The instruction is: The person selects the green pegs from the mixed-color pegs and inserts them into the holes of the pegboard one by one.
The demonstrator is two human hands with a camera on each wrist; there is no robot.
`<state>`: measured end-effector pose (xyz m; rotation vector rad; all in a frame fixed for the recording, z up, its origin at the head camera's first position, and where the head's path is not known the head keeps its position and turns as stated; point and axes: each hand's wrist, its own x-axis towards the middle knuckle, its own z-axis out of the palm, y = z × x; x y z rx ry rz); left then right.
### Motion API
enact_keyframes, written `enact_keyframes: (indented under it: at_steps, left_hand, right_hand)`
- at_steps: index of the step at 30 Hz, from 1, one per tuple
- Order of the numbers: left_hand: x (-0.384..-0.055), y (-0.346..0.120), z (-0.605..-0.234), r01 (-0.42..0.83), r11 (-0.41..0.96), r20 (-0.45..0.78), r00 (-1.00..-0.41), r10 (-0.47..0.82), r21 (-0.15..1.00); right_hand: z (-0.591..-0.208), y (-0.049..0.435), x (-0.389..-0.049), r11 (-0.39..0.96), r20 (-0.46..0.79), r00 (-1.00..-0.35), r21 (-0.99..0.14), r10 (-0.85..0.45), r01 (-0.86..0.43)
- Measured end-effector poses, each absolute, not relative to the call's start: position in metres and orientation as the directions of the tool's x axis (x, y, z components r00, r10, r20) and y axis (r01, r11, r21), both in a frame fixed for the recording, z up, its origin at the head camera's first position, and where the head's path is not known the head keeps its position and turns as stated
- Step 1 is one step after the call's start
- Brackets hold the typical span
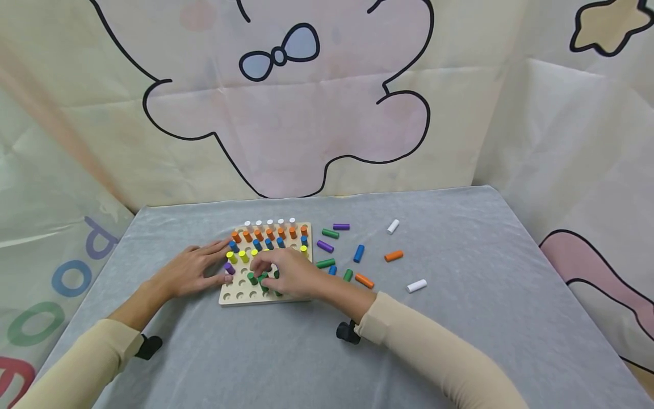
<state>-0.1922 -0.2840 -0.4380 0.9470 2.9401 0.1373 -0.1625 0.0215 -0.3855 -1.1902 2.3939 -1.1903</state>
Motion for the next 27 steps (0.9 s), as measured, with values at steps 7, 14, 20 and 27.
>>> enact_keyframes:
  at_steps: [7, 14, 20, 27]
  left_hand:
    - [-0.192, -0.283, -0.436, 0.587, 0.805, -0.015, -0.807, 0.59, 0.088]
    - [-0.192, -0.284, -0.437, 0.589, 0.803, -0.015, -0.805, 0.593, 0.093]
    - [-0.192, -0.284, -0.438, 0.588, 0.803, -0.009, -0.806, 0.592, 0.098]
    - [-0.192, -0.284, -0.437, 0.588, 0.803, -0.012, -0.806, 0.592, 0.098]
  right_hand:
    - [-0.394, 0.018, -0.161, 0.369, 0.154, -0.652, -0.718, -0.742, -0.59]
    - [-0.4, 0.015, -0.16, 0.384, 0.128, -0.659, -0.724, -0.741, -0.573]
    - [-0.402, 0.014, -0.16, 0.379, 0.125, -0.656, -0.73, -0.744, -0.569]
    - [-0.404, 0.015, -0.16, 0.387, 0.114, -0.662, -0.733, -0.741, -0.559]
